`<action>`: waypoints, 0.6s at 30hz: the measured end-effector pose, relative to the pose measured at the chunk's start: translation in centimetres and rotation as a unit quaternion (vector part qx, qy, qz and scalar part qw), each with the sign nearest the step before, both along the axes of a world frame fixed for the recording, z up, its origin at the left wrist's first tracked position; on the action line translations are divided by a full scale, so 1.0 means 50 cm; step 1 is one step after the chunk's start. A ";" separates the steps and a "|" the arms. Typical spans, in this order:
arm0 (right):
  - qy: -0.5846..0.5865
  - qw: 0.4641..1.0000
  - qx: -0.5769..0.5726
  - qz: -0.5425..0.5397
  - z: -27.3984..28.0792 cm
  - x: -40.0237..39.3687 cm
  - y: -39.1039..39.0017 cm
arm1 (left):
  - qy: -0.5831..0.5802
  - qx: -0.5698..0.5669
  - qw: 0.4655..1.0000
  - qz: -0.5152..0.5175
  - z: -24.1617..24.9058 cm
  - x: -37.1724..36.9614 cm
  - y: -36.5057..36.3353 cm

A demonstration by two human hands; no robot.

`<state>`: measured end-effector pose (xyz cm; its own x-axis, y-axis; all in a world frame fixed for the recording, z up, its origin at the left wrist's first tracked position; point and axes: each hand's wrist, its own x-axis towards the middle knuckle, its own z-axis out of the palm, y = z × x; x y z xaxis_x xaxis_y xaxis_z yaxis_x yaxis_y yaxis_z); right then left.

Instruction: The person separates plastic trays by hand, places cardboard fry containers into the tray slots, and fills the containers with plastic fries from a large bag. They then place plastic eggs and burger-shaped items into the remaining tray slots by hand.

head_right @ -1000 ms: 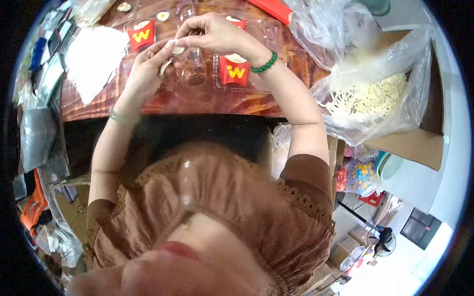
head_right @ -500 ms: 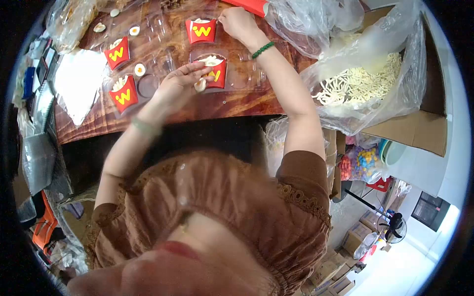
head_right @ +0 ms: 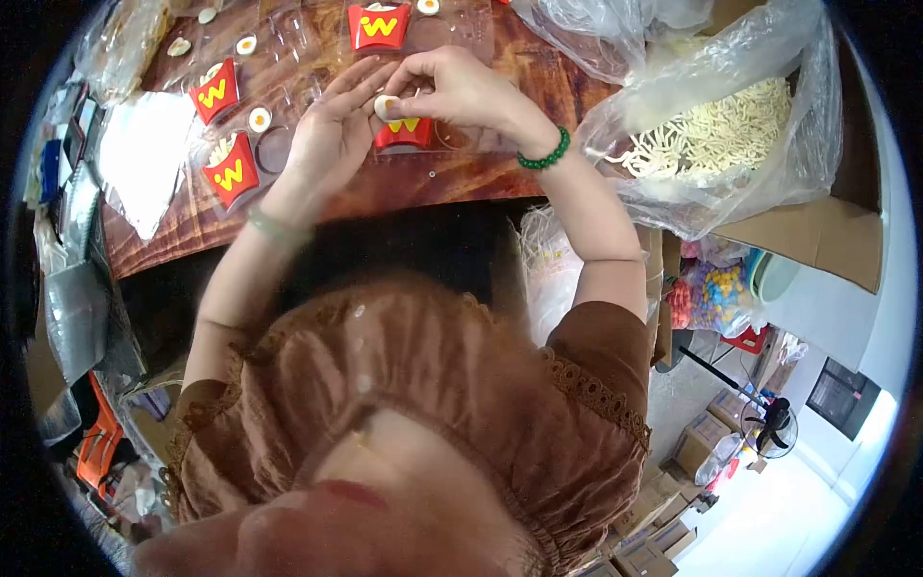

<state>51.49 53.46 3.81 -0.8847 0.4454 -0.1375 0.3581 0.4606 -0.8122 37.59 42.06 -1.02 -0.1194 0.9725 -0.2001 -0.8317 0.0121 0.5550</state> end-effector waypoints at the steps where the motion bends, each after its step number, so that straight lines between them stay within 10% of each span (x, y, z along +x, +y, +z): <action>1: -0.002 1.000 0.000 -0.007 -0.010 0.014 -0.002 | 0.009 0.007 1.000 0.015 0.005 0.012 0.003; 5: 0.125 0.979 -0.129 -0.100 -0.037 0.075 0.036 | 0.076 0.060 0.995 0.037 0.011 0.038 0.001; 8: 0.134 0.965 -0.116 -0.192 -0.050 0.111 0.056 | 0.471 0.134 0.872 0.024 -0.036 0.049 -0.027; 11: 0.098 0.968 -0.027 -0.229 -0.120 0.120 0.063 | 0.711 0.288 0.641 0.008 -0.047 0.065 -0.041; 15: 0.013 0.968 0.035 -0.248 -0.133 0.103 0.033 | 0.783 0.313 0.537 0.001 -0.081 0.081 -0.034; 18: -0.031 0.924 0.341 -0.169 -0.139 0.106 0.030 | 0.798 0.313 0.515 0.012 -0.090 0.082 -0.030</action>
<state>56.78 54.95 -3.13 -0.6791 0.6968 0.2310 0.6113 0.7110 -0.3475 41.67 40.54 -5.53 0.3405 0.7807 0.5241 0.6939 -0.5847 0.4202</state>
